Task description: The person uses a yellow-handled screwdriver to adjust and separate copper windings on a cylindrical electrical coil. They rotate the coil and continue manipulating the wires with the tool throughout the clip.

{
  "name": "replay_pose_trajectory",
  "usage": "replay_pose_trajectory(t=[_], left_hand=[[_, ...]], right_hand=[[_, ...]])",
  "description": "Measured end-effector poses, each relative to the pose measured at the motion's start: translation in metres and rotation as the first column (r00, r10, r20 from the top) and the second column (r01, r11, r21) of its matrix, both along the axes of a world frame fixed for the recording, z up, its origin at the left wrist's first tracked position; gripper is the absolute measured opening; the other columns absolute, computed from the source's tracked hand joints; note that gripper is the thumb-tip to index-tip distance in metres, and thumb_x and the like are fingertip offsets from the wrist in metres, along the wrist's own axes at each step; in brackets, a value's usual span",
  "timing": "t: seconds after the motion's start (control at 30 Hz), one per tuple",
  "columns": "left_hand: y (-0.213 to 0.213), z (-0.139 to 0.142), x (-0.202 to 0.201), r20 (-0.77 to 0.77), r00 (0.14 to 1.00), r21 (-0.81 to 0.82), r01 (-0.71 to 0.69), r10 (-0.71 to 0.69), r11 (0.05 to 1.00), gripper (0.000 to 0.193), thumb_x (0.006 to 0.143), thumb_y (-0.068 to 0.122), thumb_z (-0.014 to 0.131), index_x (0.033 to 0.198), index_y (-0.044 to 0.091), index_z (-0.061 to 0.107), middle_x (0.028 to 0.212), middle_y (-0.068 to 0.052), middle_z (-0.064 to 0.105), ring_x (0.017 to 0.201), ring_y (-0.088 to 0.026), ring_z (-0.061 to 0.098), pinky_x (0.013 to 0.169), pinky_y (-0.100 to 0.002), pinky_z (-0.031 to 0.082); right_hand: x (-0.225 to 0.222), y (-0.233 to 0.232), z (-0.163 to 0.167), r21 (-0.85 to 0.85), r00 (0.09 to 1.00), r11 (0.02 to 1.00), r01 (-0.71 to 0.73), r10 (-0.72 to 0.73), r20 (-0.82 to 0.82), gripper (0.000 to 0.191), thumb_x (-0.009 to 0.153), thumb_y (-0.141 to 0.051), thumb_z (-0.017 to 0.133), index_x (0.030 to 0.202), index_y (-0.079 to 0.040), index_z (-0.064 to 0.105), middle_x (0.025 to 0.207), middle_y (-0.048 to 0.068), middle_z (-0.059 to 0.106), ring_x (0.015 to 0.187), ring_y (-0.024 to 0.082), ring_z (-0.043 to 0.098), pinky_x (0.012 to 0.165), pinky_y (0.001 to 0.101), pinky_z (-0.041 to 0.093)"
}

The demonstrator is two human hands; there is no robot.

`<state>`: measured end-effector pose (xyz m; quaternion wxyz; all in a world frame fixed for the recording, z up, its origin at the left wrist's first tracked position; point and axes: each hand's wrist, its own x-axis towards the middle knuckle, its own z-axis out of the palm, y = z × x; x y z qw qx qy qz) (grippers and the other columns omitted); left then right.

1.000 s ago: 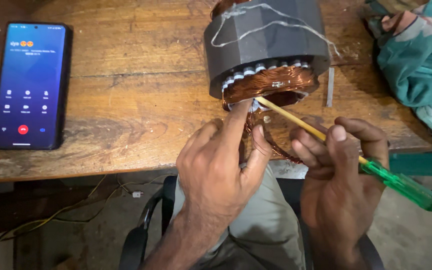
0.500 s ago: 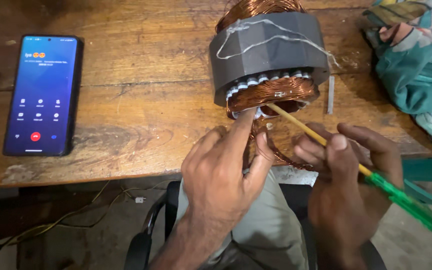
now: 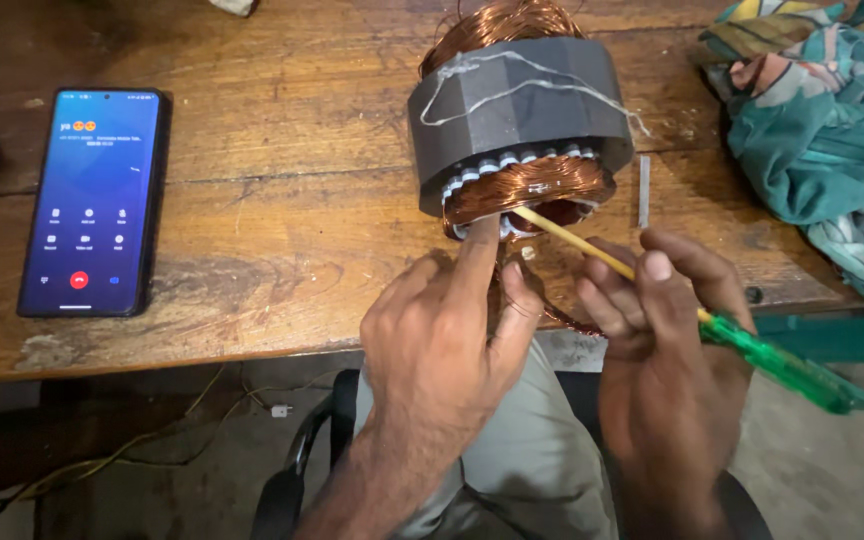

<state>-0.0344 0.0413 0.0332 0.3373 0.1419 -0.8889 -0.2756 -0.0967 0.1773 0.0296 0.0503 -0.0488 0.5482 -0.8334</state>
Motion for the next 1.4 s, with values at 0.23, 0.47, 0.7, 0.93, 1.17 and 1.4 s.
replay_pose_trajectory(t=[0.23, 0.47, 0.7, 0.93, 1.17, 1.4], left_hand=[[0.001, 0.002, 0.002, -0.004, 1.000, 0.015, 0.008, -0.008, 1.000, 0.042, 0.092, 0.017, 0.072, 0.128, -0.004, 0.068, 0.067, -0.010, 0.066, 0.066, -0.026, 0.064, 0.062, -0.041, 0.053], [0.000, 0.000, 0.005, -0.021, 1.000, 0.011, -0.002, 0.003, 1.000, 0.043, 0.091, 0.018, 0.075, 0.129, -0.002, 0.069, 0.068, -0.011, 0.065, 0.067, -0.026, 0.063, 0.062, -0.040, 0.053], [0.000, -0.003, 0.006, -0.023, 1.000, 0.008, 0.013, -0.013, 1.000, 0.043, 0.093, 0.017, 0.075, 0.132, -0.002, 0.068, 0.070, -0.010, 0.067, 0.065, -0.025, 0.062, 0.063, -0.039, 0.052], [0.000, -0.004, 0.005, 0.000, 1.000, 0.030, -0.007, 0.007, 1.000, 0.046, 0.094, 0.021, 0.073, 0.135, 0.003, 0.067, 0.068, -0.010, 0.066, 0.065, -0.025, 0.063, 0.059, -0.039, 0.052], [-0.005, -0.016, 0.002, -0.004, 1.000, 0.021, 0.028, -0.028, 0.999, 0.050, 0.097, 0.025, 0.071, 0.140, 0.003, 0.063, 0.070, -0.012, 0.067, 0.065, -0.027, 0.065, 0.059, -0.042, 0.052], [-0.005, -0.007, -0.001, -0.010, 1.000, 0.049, 0.029, -0.028, 0.998, 0.047, 0.096, 0.026, 0.069, 0.138, 0.005, 0.064, 0.077, -0.012, 0.071, 0.072, -0.030, 0.070, 0.063, -0.045, 0.054]], right_hand=[[0.004, -0.002, -0.003, -0.056, 0.996, 0.998, 0.026, -0.021, 0.087, 0.025, 0.109, -0.007, 0.056, 0.131, 0.006, 0.054, 0.112, 0.020, 0.069, 0.103, 0.027, 0.074, 0.092, 0.0344, 0.064], [0.013, -0.003, -0.002, 0.018, 0.990, 0.999, 0.044, -0.041, -0.137, 0.028, 0.115, -0.006, 0.056, 0.139, 0.008, 0.049, 0.126, 0.028, 0.066, 0.109, 0.030, 0.073, 0.098, 0.0364, 0.064], [0.011, -0.004, -0.004, 0.019, 0.987, 1.000, -0.005, 0.008, -0.163, 0.026, 0.114, -0.005, 0.059, 0.136, 0.007, 0.050, 0.122, 0.027, 0.066, 0.104, 0.028, 0.073, 0.091, 0.0331, 0.064], [0.006, -0.005, -0.003, -0.025, 0.998, 1.000, 0.003, -0.005, -0.066, 0.026, 0.112, -0.006, 0.058, 0.135, 0.003, 0.052, 0.120, 0.023, 0.068, 0.103, 0.026, 0.074, 0.093, 0.0350, 0.065], [0.001, -0.003, -0.009, -0.115, 0.987, 0.985, -0.129, 0.116, -0.113, 0.022, 0.115, -0.006, 0.062, 0.135, 0.001, 0.056, 0.117, 0.014, 0.068, 0.106, 0.025, 0.074, 0.096, 0.0331, 0.064], [-0.011, -0.003, -0.001, -0.233, 0.989, 0.967, -0.100, 0.122, 0.080, 0.021, 0.104, -0.004, 0.066, 0.123, 0.001, 0.061, 0.113, 0.011, 0.070, 0.106, 0.025, 0.075, 0.097, 0.0335, 0.065]])
